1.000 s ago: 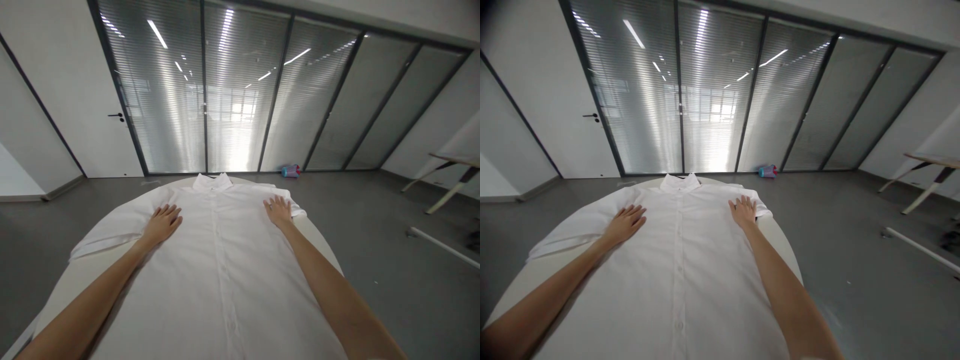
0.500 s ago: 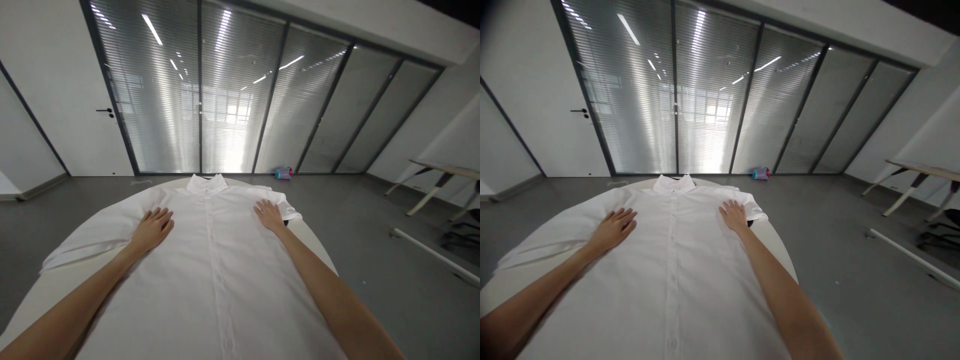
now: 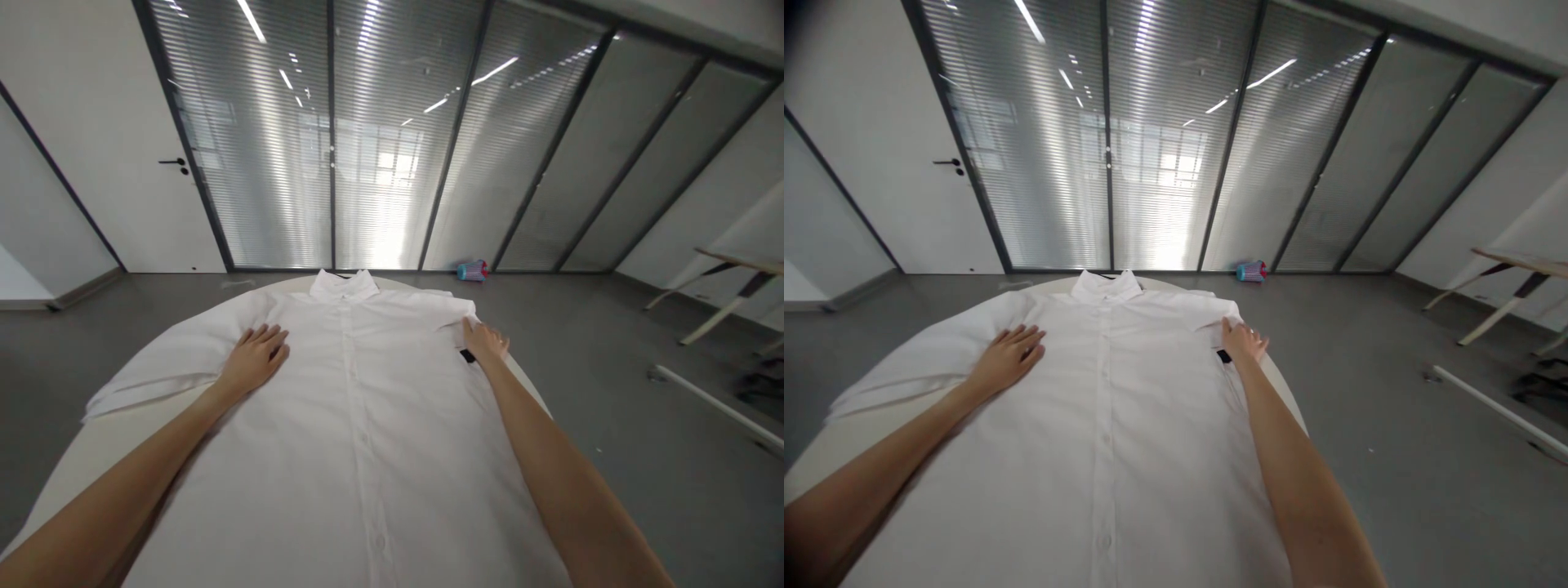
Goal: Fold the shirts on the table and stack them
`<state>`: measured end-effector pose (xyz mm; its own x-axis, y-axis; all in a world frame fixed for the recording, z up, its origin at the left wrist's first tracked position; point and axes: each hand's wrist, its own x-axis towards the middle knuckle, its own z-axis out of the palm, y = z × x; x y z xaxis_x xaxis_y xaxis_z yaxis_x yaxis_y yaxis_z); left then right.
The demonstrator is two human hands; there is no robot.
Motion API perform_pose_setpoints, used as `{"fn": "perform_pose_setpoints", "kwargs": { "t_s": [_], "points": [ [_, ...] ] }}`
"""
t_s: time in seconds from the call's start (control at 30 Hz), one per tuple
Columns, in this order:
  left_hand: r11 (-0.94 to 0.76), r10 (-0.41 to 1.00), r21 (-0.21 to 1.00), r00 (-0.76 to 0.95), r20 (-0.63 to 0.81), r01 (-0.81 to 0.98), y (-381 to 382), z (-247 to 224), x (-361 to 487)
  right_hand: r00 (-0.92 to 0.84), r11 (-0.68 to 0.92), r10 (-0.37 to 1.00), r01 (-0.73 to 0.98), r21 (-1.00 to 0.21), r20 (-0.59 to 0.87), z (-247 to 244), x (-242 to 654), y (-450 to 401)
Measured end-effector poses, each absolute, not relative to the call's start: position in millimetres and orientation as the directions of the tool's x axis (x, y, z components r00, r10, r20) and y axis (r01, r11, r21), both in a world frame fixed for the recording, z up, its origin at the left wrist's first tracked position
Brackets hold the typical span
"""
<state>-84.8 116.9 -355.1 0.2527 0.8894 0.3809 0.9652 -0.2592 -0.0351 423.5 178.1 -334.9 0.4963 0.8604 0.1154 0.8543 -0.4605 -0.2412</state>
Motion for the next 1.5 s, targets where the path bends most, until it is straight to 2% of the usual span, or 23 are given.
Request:
{"fn": "perform_pose_setpoints", "kwargs": {
  "t_s": [0.07, 0.13, 0.2, 0.27, 0.37, 0.43, 0.53, 0.67, 0.77, 0.83, 0.9, 1.0, 1.07, 1.17, 1.37, 1.5],
  "points": [
    [-0.259, 0.890, -0.026, 0.249, 0.382, 0.966, 116.2, -354.1, -84.8, 0.548, -0.504, 0.832, 0.815, -0.286, 0.093, -335.5, 432.9, 177.4],
    [-0.259, 0.890, -0.020, 0.247, 0.383, 0.966, 115.6, -352.8, -84.7, 0.532, -0.475, 0.834, 0.827, -0.301, 0.147, -334.0, 434.1, 177.0],
    [-0.269, 0.888, -0.022, 0.257, 0.381, 0.963, 114.9, -351.1, -84.4, 0.426, -0.360, 0.868, 0.894, -0.268, 0.254, -330.6, 424.1, 177.0],
    [-0.280, 0.887, -0.019, 0.266, 0.377, 0.960, 114.3, -349.7, -83.9, 0.236, -0.180, 0.919, 0.964, -0.196, 0.317, -327.4, 404.4, 176.8],
    [-0.289, 0.887, -0.002, 0.268, 0.375, 0.957, 113.8, -349.9, -83.5, -0.052, 0.073, 0.975, 0.993, -0.091, 0.215, -327.7, 372.0, 175.7],
    [-0.281, 0.889, 0.007, 0.258, 0.377, 0.960, 113.5, -351.5, -84.0, -0.112, 0.119, 0.988, 0.991, -0.062, 0.104, -330.8, 361.0, 175.6],
    [-0.272, 0.896, 0.008, 0.250, 0.366, 0.962, 111.6, -353.1, -86.6, 0.081, -0.077, 0.996, 0.993, -0.088, 0.043, -335.3, 371.5, 176.5],
    [-0.232, 0.942, 0.042, 0.213, 0.260, 0.972, 105.5, -346.4, -87.2, 0.447, -0.422, 0.891, 0.878, -0.227, 0.074, -334.7, 414.0, 174.8],
    [-0.103, 0.987, 0.110, 0.088, 0.135, 0.989, 97.6, -340.8, -74.0, 0.557, -0.487, 0.819, 0.801, -0.350, 0.136, -326.1, 427.5, 171.7],
    [-0.036, 0.996, 0.166, 0.022, 0.086, 0.985, 89.2, -341.9, -57.3, 0.471, -0.385, 0.858, 0.853, -0.353, 0.204, -318.2, 414.6, 169.6],
    [-0.026, 0.996, 0.197, 0.008, 0.094, 0.980, 78.3, -347.1, -38.8, 0.229, -0.161, 0.945, 0.947, -0.278, 0.234, -312.7, 385.3, 167.1],
    [-0.104, 0.980, 0.136, 0.078, 0.184, 0.985, 63.7, -355.7, -20.5, -0.240, 0.262, 0.961, 0.951, -0.165, 0.141, -315.3, 329.1, 162.6],
    [-0.141, 0.971, 0.078, 0.123, 0.203, 0.987, 61.2, -357.7, -19.2, -0.404, 0.404, 0.914, 0.905, -0.137, 0.028, -322.6, 298.1, 161.5],
    [-0.153, 0.975, 0.039, 0.145, 0.169, 0.987, 69.6, -354.5, -28.2, -0.421, 0.412, 0.905, 0.902, -0.127, -0.056, -333.0, 273.0, 165.8],
    [-0.168, 0.972, 0.041, 0.159, 0.175, 0.985, 84.3, -350.8, -33.9, -0.408, 0.405, 0.913, 0.907, -0.113, -0.006, -337.5, 274.9, 179.3],
    [-0.187, 0.966, 0.068, 0.171, 0.192, 0.980, 80.3, -351.9, -36.9, -0.329, 0.329, 0.944, 0.944, -0.032, 0.022, -337.1, 299.8, 188.0]
  ]
}}
